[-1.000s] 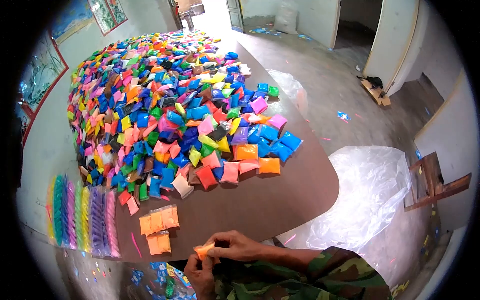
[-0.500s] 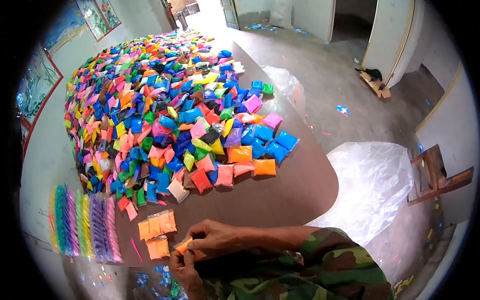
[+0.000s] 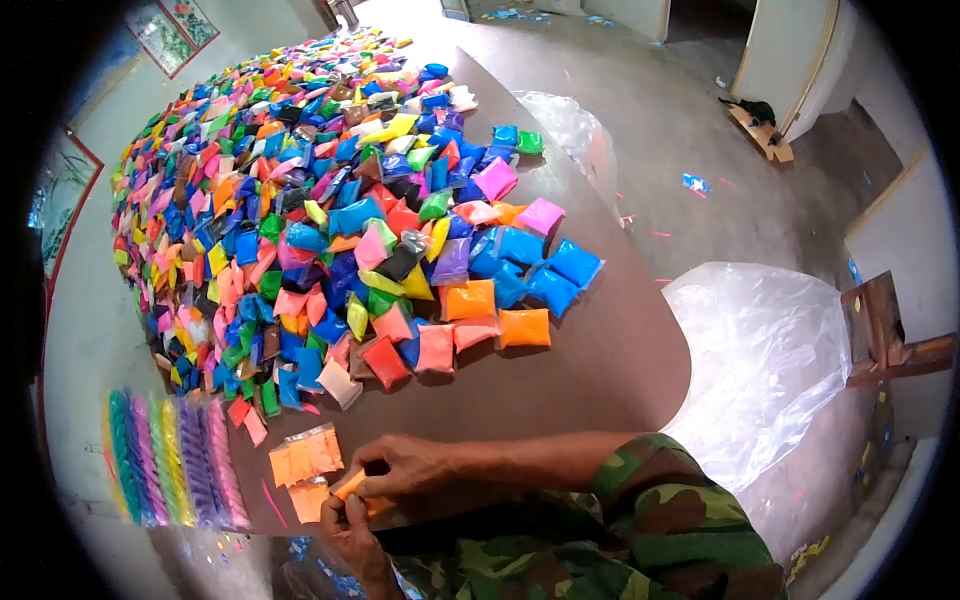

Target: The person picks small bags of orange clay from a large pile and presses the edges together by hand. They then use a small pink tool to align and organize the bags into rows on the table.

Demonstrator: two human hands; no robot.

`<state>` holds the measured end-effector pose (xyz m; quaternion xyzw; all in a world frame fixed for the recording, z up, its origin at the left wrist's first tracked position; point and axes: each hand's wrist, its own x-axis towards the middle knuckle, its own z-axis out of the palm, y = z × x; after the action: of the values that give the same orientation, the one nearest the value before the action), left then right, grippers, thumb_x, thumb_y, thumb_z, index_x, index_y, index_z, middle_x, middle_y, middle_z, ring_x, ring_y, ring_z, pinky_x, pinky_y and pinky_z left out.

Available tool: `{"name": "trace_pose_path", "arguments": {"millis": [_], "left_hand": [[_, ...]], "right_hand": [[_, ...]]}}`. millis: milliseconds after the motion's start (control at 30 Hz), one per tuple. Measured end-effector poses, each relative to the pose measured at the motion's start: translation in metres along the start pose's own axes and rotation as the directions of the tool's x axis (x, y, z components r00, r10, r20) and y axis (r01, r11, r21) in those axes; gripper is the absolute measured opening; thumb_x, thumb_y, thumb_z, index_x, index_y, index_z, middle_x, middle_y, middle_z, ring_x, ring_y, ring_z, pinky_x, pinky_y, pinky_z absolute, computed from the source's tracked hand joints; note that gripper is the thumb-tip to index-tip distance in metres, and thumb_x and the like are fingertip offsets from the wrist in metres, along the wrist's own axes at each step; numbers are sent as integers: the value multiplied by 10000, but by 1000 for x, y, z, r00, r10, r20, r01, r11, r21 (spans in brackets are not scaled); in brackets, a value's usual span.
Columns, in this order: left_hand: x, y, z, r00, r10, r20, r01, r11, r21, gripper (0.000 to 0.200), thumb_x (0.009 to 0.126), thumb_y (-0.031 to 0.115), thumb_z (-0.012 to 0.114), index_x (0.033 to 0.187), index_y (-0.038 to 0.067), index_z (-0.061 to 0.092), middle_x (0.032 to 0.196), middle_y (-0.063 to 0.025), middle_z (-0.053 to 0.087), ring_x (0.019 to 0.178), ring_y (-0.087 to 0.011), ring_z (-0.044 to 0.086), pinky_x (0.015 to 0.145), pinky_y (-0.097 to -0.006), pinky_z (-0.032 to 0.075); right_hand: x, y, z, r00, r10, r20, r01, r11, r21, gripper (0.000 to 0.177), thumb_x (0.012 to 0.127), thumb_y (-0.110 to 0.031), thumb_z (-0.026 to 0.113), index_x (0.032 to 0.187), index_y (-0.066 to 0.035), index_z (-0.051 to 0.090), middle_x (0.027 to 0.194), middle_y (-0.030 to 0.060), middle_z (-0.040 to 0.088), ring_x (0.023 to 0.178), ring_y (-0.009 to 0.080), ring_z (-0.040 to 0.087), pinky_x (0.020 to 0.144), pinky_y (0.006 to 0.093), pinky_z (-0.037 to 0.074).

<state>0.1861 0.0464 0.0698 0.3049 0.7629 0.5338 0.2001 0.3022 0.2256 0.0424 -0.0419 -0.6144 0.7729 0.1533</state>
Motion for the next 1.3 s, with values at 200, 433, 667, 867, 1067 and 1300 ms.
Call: {"name": "trace_pose_path", "arguments": {"millis": [200, 433, 667, 867, 1067, 1300], "left_hand": [[4, 15, 24, 998, -63, -8, 63, 996, -57, 287, 1033, 231, 707, 1126, -30, 634, 1014, -110, 693, 925, -165, 674, 860, -286, 564], [0, 7, 12, 998, -62, 29, 64, 996, -60, 198, 1017, 169, 717, 1061, -5, 634, 938, -54, 661, 815, -104, 636, 739, -240, 532], [-8, -6, 2, 995, -75, 62, 77, 997, -29, 220, 1010, 181, 748, 1054, -1, 632, 917, -37, 643, 766, -92, 614, 695, -231, 520], [-12, -4, 13, 995, -89, 40, 94, 979, -182, 285, 1000, 231, 776, 1068, -7, 635, 932, -50, 658, 771, -109, 623, 711, -242, 532], [-4, -8, -6, 993, -2, 119, 1, 1000, 5, 267, 996, 208, 751, 1111, -11, 650, 947, -62, 680, 791, -115, 633, 742, -249, 543], [-12, 9, 13, 993, -68, 98, 77, 993, -91, 267, 979, 165, 754, 1144, -21, 658, 975, -77, 703, 809, -106, 643, 712, -247, 524]], "right_hand": [[2, 14, -5, 990, -77, -115, 84, 995, 57, 295, 1000, -225, 729, 1155, 27, 723, 1018, 68, 749, 934, 124, 662, 822, 309, 545], [5, 7, -5, 997, -32, -74, 32, 999, 11, 313, 993, -219, 742, 1171, 37, 722, 1023, 75, 756, 971, 118, 676, 863, 303, 556], [3, 17, -6, 998, -62, -15, 61, 998, -17, 324, 985, -240, 746, 1147, 40, 725, 1017, 92, 754, 975, 140, 678, 874, 314, 551], [-2, 10, -6, 998, -62, -19, 61, 997, -54, 334, 975, -266, 749, 1111, 38, 719, 997, 89, 741, 938, 146, 663, 844, 329, 545], [-1, 4, -2, 998, -50, -23, 48, 995, -90, 366, 942, -280, 745, 1086, 55, 718, 965, 117, 740, 904, 182, 674, 823, 348, 549], [-1, 10, -3, 998, -64, -16, 64, 997, -38, 338, 966, -262, 743, 1101, 48, 730, 947, 90, 742, 905, 143, 680, 820, 329, 554]]}}
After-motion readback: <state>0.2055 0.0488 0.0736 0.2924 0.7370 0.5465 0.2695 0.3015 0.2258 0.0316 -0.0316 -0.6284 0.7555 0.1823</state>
